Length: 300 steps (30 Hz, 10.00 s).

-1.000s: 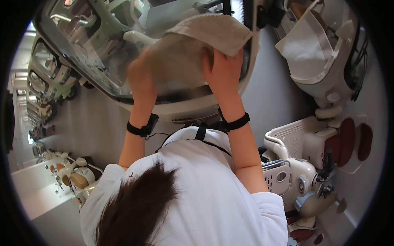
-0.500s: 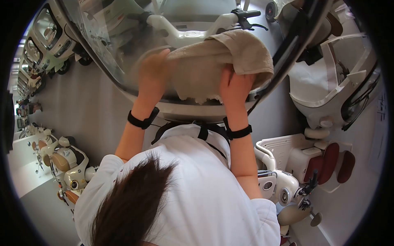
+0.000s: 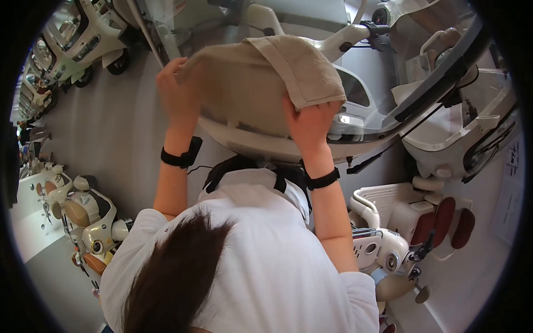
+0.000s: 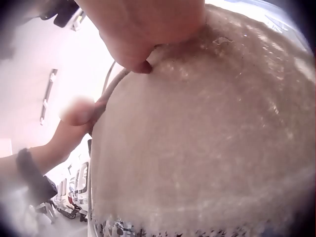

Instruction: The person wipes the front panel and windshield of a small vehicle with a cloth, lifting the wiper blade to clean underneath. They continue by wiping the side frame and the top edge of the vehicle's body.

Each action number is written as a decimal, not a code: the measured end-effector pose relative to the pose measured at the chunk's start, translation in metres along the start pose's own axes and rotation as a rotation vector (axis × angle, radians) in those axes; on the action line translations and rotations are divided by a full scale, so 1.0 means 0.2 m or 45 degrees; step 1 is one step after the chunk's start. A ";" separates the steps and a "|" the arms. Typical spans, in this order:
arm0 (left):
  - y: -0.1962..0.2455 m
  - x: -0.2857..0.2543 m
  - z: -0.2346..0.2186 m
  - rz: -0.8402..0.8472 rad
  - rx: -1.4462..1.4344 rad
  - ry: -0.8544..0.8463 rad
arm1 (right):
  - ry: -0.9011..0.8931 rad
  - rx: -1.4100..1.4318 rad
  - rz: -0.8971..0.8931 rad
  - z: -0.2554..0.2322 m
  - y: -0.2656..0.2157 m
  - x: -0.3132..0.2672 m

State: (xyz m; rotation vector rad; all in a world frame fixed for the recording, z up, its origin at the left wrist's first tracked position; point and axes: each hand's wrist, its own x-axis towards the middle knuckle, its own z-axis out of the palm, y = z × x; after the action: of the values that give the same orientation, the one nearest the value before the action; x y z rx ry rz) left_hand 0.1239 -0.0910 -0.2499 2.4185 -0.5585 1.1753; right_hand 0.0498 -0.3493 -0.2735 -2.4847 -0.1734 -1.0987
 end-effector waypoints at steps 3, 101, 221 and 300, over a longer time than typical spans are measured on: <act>-0.10 -0.06 -0.04 -0.023 0.079 -0.110 | -0.002 -0.008 0.020 0.11 -0.15 -0.01; 0.14 -0.90 0.19 1.054 -0.591 -1.015 | -0.132 -0.173 0.812 0.04 -0.20 -1.18; -0.53 -0.75 -0.13 0.326 -0.315 -0.910 | -1.195 0.841 0.489 0.52 -0.59 -0.60; 1.01 -0.81 0.53 1.286 -0.783 -1.172 | 0.161 -0.061 1.611 -0.08 0.28 -1.41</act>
State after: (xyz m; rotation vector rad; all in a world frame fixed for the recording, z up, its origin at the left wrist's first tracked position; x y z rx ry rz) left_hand -0.0030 -0.2856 -0.4051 1.9450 -2.1816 -0.0574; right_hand -0.1379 -0.3921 -0.4888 -1.8762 1.2700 -0.6333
